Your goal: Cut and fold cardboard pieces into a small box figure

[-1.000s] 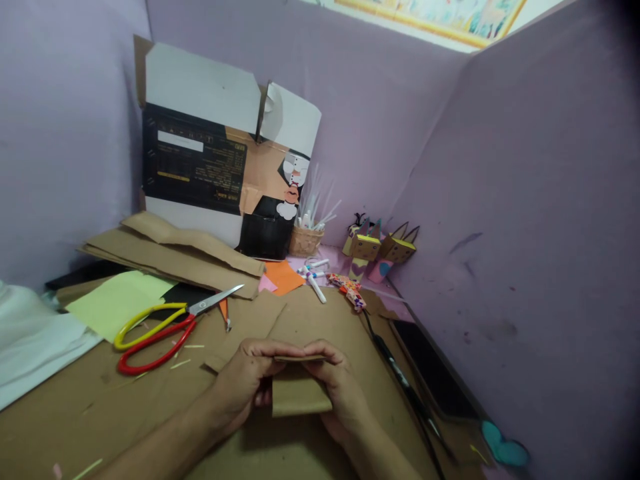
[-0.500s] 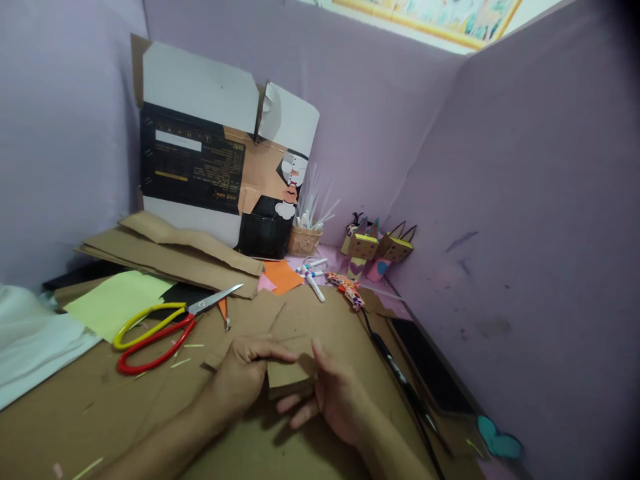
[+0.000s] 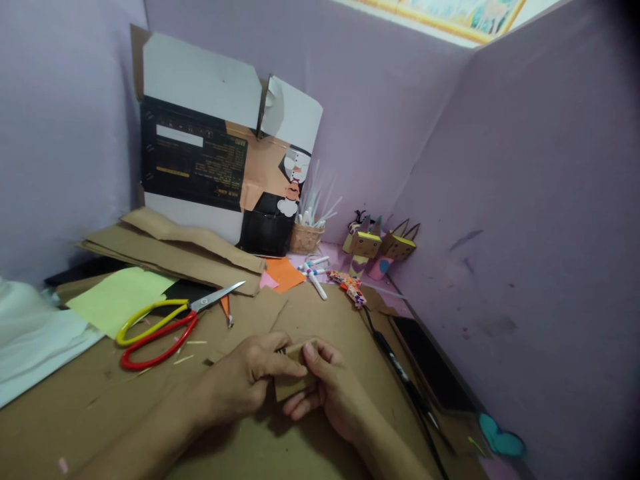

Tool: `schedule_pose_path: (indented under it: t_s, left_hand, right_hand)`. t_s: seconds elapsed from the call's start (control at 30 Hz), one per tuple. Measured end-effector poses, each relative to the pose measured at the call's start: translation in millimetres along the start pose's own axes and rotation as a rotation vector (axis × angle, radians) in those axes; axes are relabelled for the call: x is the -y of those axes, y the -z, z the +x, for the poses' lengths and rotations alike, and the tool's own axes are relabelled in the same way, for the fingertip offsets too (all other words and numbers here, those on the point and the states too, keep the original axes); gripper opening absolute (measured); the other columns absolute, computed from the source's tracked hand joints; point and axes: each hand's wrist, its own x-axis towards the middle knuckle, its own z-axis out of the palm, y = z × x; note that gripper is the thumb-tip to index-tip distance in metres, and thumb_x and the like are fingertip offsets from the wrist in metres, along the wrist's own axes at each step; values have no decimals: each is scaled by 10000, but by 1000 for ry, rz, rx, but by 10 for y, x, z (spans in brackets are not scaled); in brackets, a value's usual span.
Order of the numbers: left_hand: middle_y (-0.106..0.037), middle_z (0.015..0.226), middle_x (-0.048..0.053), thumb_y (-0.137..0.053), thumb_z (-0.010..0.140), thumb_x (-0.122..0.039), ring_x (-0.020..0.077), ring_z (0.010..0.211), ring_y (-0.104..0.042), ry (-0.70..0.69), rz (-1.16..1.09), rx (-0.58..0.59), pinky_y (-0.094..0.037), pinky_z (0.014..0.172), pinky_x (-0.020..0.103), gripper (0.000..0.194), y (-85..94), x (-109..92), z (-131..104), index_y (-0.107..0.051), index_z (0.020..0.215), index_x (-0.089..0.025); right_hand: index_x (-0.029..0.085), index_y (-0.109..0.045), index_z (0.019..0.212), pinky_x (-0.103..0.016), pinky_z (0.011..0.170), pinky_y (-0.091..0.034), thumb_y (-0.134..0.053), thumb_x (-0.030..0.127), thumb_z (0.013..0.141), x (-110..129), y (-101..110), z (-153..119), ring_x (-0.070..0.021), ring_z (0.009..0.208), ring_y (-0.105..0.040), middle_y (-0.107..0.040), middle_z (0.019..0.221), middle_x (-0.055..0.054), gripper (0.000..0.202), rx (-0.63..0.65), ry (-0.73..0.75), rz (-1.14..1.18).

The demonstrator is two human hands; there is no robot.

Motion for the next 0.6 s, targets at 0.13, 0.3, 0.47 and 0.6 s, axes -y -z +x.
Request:
schedule_pose_path:
  t_s: [0.13,0.3,0.47,0.6]
  left_hand:
    - [-531,876,15,-367,642,48,137,800,-531,57,11,123,-389,703,218,561,81,-88,0,-682,934,-314]
    - [-598,970,20,-456,722,-108,168,812,-555,260,-416,-3,-412,729,262,461,164,-3,-6,-571,1133,-285]
    - [-590,732,30,-475,764,-471,113,488,-484,565,-745,-180,-360,419,212,399,61,56,50,-602,946,-139]
    - [-511,485,13,-342,841,-429,123,444,-466,502,-323,-231,-318,433,225,450,-118,-52,65,-553,556,-151]
  right_hand:
    - [157,-451,774,-155,300,-451,-632,511,682,-24,27,19,-132,344,-603,-644,558,-6,408,-60,37,-86]
    - [147,-468,840,-131,284,-428,-609,521,699,0,51,39,-109,324,-583,-643,570,-6,424,-121,70,-112]
    - [153,-457,849,-145,317,-448,-604,511,710,-41,-14,28,-106,347,-590,-643,592,-12,411,-82,103,-158]
    - [164,-444,796,-154,325,-450,-604,513,706,-109,-85,18,-86,321,-556,-603,540,20,394,-130,163,-230]
